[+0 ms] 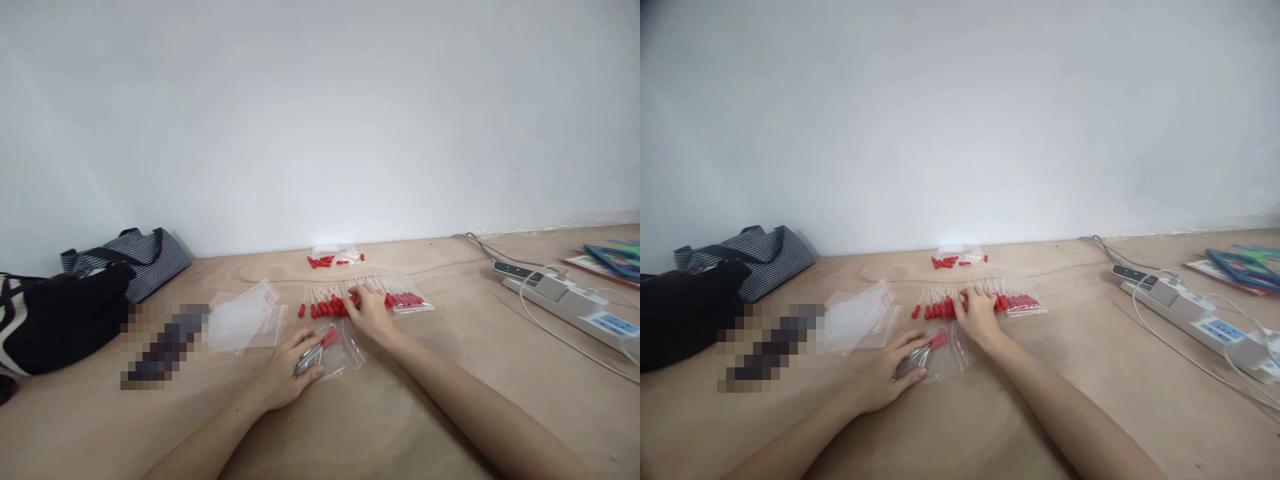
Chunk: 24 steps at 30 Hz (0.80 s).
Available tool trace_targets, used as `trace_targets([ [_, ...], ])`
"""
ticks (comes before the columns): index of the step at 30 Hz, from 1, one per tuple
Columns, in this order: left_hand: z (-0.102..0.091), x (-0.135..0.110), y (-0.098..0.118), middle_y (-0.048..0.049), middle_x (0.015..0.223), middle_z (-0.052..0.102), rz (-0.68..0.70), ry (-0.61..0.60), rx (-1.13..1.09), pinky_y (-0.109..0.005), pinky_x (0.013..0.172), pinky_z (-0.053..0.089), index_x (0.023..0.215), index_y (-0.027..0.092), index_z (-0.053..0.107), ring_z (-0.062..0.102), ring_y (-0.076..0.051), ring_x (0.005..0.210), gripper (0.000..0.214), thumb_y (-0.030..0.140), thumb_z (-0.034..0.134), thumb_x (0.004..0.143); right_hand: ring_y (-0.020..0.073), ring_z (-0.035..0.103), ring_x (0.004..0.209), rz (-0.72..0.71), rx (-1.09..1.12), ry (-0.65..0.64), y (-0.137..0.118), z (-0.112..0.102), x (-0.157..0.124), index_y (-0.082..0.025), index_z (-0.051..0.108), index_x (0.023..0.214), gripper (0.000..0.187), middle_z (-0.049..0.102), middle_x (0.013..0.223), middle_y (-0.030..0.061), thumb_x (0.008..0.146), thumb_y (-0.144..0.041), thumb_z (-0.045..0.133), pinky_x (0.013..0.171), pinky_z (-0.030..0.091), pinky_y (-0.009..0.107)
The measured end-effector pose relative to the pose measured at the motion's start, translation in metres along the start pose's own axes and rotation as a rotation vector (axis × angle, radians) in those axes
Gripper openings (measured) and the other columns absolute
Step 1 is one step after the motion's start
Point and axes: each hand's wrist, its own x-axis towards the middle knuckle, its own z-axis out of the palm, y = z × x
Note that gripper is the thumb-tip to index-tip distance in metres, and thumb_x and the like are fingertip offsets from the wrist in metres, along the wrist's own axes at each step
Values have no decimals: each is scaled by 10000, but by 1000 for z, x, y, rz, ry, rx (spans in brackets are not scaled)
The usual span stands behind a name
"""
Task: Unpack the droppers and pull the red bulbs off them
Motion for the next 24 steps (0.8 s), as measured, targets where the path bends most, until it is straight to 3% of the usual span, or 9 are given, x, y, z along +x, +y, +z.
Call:
trace_targets([
  [2,0,1,1,-71,1254,466,2,-7,-12,-399,966,373,1198,244,481,438,-232,1150,436,361,502,778,149,554,711,-62,36,-13,12,-13,-13,-171,562,795,123,620,759,21,798,-255,472,758,290,326],
  [5,1,2,3,-75,1266,455,-1,-29,-26,-401,967,371,1199,236,478,437,-232,1153,439,345,508,774,121,523,619,-174,97,-147,24,-29,-32,-180,567,789,107,603,700,4,792,-240,477,697,304,303],
  [10,1,6,7,-78,1281,445,8,-73,-58,-412,969,363,1201,240,479,434,-240,1158,451,342,526,765,144,528,712,-197,101,-318,23,-35,-45,-214,622,725,130,580,680,-4,785,-248,511,756,281,342],
  [17,7,11,-6,-64,1151,544,19,109,-103,-341,911,423,1070,220,569,520,-186,1056,302,343,473,811,157,508,747,-203,58,-416,18,-30,-43,-260,674,755,109,593,683,-2,761,-322,585,770,245,369],
  [21,-6,40,-24,-44,1003,601,-53,274,130,-332,883,431,907,199,617,543,-178,981,192,253,454,822,157,502,751,-211,29,-444,19,-28,-45,-259,675,799,106,601,713,7,731,-318,620,748,251,349],
  [24,-21,80,-47,-76,1040,585,-209,276,278,-340,927,390,967,152,587,503,-197,1038,199,158,459,814,148,505,742,-205,38,-446,19,-28,-46,-255,673,779,83,600,702,-2,728,-293,620,738,249,336],
])
